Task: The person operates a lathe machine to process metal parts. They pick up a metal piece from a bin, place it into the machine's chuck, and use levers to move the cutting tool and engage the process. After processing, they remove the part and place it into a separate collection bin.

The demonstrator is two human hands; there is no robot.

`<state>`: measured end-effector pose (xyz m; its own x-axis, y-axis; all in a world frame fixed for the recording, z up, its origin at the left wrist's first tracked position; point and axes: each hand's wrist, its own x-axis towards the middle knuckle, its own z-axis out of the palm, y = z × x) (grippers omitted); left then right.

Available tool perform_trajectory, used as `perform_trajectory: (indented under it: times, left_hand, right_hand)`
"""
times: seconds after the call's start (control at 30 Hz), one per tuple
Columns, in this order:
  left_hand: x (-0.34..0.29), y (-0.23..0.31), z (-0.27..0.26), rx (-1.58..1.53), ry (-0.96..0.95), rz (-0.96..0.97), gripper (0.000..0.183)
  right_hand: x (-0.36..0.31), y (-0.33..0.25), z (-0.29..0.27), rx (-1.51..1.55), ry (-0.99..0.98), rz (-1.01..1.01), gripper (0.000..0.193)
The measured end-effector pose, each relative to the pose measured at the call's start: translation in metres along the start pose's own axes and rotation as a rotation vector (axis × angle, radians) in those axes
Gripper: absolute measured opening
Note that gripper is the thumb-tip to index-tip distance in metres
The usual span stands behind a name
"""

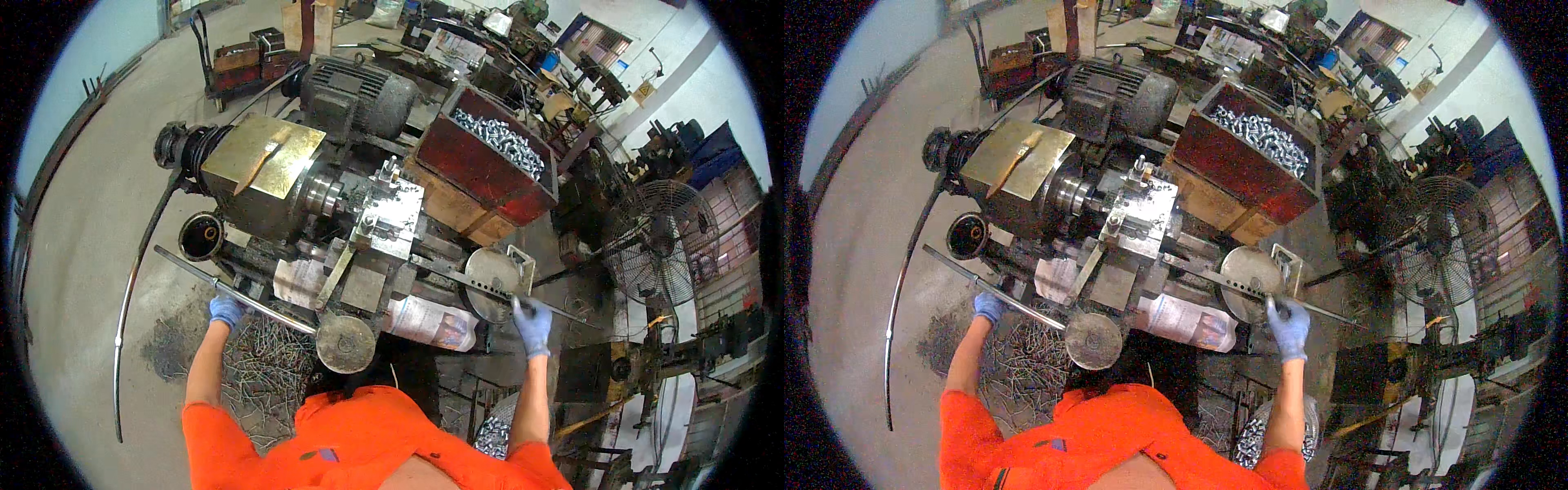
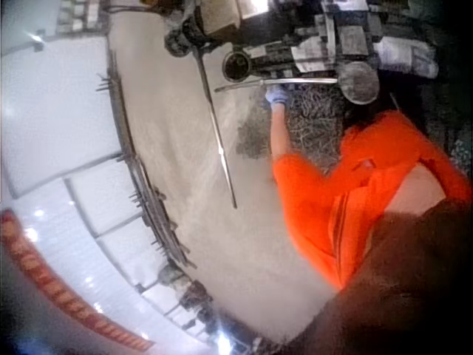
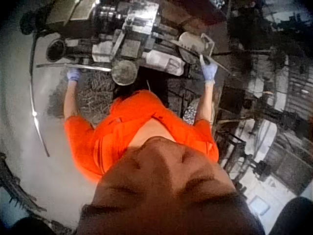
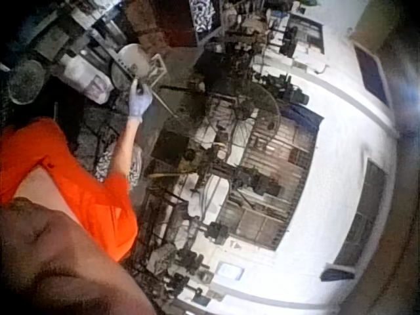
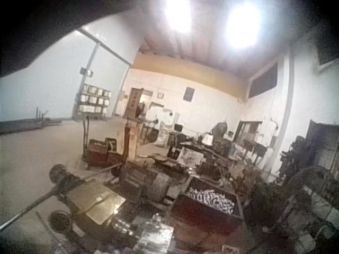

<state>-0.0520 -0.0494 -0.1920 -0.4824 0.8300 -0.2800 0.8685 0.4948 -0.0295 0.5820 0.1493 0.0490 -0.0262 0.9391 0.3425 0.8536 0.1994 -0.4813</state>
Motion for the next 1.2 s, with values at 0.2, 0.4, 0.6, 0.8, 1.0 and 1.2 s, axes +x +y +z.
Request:
perform_trajectory:
  times: [0.2, 0.4, 0.6, 0.8, 1.0, 1.2]
  left_hand:
    - [-0.029, -0.059, -0.071, -0.148, 0.081, -0.207, 0.034]
    - [-0.106, -0.181, -0.184, -0.483, 0.901, -0.256, 0.035]
    - [-0.155, -0.094, -0.167, -0.257, 0.52, -0.636, 0.046]
    - [-0.172, -0.042, -0.175, -0.238, 0.409, -0.67, 0.042]
    - [-0.174, -0.035, -0.178, -0.179, 0.483, -0.684, 0.047]
    - [-0.16, -0.041, -0.176, -0.224, 0.478, -0.639, 0.052]
  right_hand:
    - [0.056, -0.224, 0.039, 0.165, -0.254, -0.514, 0.028]
    - [0.072, -0.335, 0.128, -0.143, -0.312, -0.945, 0.038]
    - [0.078, -0.328, 0.187, -0.338, -0.28, -0.902, 0.051]
    - [0.081, -0.328, 0.193, -0.288, -0.356, -0.923, 0.055]
    - [0.081, -0.34, 0.175, -0.309, -0.571, -0.823, 0.064]
    - [0.085, -0.325, 0.185, -0.135, -0.385, -0.821, 0.047]
